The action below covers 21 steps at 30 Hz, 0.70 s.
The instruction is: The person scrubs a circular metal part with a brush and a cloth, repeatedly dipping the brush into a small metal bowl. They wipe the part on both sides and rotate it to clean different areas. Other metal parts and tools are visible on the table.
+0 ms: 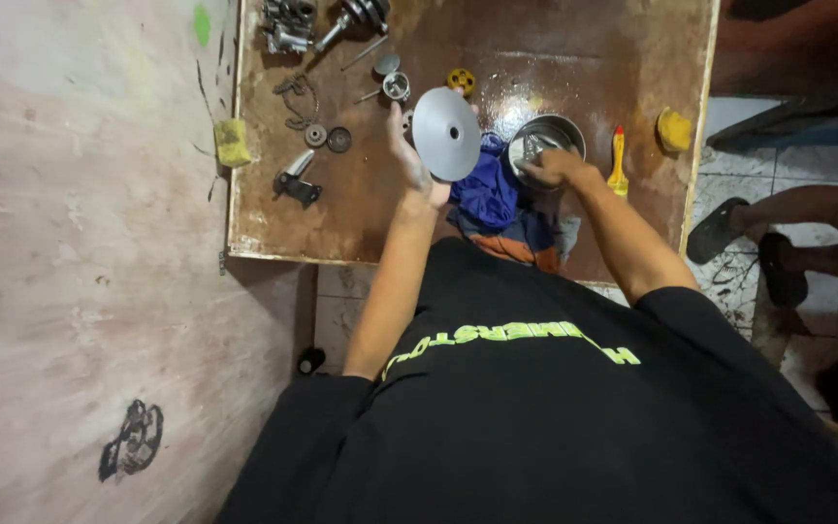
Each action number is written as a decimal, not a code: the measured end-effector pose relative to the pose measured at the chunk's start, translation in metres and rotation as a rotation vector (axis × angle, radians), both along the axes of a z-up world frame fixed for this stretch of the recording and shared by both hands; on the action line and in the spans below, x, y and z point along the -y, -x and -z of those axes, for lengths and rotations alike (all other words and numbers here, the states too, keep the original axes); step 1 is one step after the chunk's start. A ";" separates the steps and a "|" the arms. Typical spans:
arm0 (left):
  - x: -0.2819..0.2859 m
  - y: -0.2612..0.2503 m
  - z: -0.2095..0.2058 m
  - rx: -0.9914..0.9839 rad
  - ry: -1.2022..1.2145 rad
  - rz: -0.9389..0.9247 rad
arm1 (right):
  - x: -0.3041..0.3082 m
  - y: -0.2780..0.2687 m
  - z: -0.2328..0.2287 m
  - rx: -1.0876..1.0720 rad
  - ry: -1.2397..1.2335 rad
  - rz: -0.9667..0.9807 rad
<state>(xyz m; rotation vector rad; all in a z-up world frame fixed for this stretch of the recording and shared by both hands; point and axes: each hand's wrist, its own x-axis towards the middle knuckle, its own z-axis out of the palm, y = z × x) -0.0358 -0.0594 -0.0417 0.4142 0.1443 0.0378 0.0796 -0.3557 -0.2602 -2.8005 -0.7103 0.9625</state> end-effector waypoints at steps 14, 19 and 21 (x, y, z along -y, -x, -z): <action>-0.025 -0.013 -0.020 -0.009 0.121 0.100 | -0.039 0.009 -0.143 0.207 -0.336 0.183; -0.021 -0.047 -0.034 0.061 0.114 0.205 | -0.098 0.044 -0.272 0.513 -0.777 0.234; -0.020 -0.071 -0.024 0.156 0.136 0.191 | -0.121 0.047 -0.290 0.764 -1.052 0.200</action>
